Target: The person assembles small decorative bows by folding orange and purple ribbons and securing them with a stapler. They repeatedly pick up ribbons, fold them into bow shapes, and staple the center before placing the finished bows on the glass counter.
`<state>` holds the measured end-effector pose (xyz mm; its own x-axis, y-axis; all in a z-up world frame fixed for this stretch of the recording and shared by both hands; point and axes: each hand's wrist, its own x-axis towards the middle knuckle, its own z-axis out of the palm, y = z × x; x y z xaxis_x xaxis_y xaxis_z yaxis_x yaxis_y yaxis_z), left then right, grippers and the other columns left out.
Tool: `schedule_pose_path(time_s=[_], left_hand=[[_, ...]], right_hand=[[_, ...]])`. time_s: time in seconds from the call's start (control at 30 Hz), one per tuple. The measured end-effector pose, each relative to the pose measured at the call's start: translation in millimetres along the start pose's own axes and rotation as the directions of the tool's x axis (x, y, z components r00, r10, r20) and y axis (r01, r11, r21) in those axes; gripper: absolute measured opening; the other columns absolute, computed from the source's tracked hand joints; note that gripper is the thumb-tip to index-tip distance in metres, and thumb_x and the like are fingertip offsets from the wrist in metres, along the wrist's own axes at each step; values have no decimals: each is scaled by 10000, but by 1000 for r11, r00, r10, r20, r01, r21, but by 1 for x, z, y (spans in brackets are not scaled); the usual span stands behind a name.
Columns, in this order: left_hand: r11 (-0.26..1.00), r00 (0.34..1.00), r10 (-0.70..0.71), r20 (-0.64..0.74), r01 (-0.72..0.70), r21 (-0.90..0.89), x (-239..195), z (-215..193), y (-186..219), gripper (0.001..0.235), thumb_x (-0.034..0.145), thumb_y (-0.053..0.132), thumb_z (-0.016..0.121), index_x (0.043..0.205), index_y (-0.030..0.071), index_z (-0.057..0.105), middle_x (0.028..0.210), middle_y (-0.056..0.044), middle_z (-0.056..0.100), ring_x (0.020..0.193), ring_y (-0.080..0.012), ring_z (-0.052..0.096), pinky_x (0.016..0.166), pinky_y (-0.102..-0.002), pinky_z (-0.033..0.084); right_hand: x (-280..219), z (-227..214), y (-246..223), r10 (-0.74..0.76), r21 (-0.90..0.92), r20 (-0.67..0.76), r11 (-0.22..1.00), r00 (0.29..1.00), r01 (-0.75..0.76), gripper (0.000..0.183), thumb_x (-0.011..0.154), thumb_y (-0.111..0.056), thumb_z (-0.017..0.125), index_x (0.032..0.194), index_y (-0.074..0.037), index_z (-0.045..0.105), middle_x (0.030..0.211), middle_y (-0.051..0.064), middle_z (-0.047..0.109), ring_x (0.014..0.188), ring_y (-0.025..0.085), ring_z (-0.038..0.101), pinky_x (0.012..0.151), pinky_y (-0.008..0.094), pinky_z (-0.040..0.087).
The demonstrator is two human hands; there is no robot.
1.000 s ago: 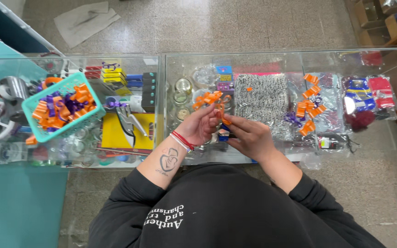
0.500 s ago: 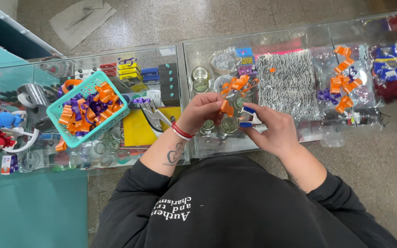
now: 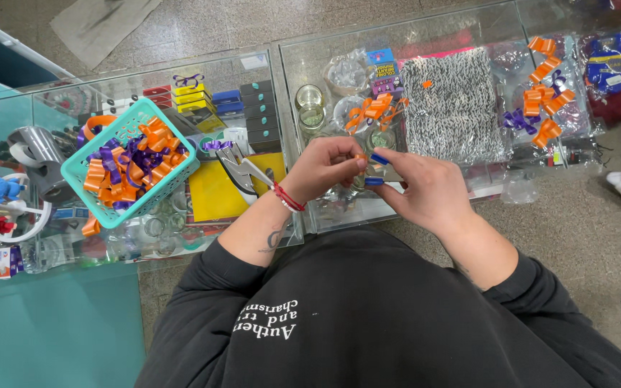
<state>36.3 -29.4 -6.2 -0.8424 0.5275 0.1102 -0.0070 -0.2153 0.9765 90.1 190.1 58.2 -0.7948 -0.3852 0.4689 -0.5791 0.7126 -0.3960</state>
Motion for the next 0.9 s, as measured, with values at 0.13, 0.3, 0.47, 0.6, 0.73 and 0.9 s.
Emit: schedule_pose_path(time_s=[0.13, 0.3, 0.47, 0.6, 0.73, 0.9], left_hand=[[982, 999, 52, -2, -51, 180, -4, 2, 27, 120, 934, 123, 674, 839, 64, 717, 581, -46, 626, 564, -125, 686, 565, -275, 594], [919, 995, 99, 10, -95, 382, -5, -1, 29, 89, 898, 83, 661, 843, 80, 731, 548, -40, 618, 542, -138, 656, 599, -282, 563], [854, 999, 49, -16, -33, 520, -8, -2, 35, 141, 870, 94, 621, 873, 114, 761, 572, -50, 597, 551, -171, 602, 643, -336, 556], [848, 999, 15, -29, 2, 530, -7, -3, 37, 168, 860, 79, 604, 893, 98, 767, 555, -52, 601, 531, -193, 634, 643, -332, 560], [887, 992, -74, -100, 111, 449, -9, 0, 46, 171, 845, 101, 595, 878, 117, 762, 513, 19, 601, 507, -105, 642, 642, -269, 559], [859, 993, -84, -87, 116, 499, -9, 0, 43, 157, 851, 133, 627, 896, 140, 778, 550, 25, 635, 535, -109, 659, 657, -280, 564]], right_hand=[[-2, 1, 0, -8, -38, 8, 999, 1000, 8, 497, 774, -227, 910, 1243, -140, 770, 563, 22, 574, 552, 224, 637, 546, 356, 521], [-1, -2, -6, -22, -63, 31, 998, 999, 24, 507, 774, -219, 907, 1250, -127, 759, 570, 34, 579, 560, 238, 643, 541, 374, 525], [-2, -2, -7, -11, -68, 67, 998, 998, 16, 473, 806, -225, 893, 1249, -117, 767, 571, 15, 584, 549, 213, 632, 548, 349, 522], [-4, -1, -4, -56, -122, 72, 990, 996, 65, 521, 789, -246, 898, 1278, -144, 749, 590, 5, 575, 565, 212, 636, 549, 365, 531], [-5, -3, -6, -60, -149, 55, 987, 997, 67, 525, 810, -273, 892, 1296, -156, 733, 607, 4, 581, 581, 215, 646, 553, 374, 538], [-4, -3, -4, -63, -174, 72, 982, 995, 75, 525, 817, -273, 885, 1308, -163, 735, 620, -5, 590, 592, 202, 651, 564, 357, 544]])
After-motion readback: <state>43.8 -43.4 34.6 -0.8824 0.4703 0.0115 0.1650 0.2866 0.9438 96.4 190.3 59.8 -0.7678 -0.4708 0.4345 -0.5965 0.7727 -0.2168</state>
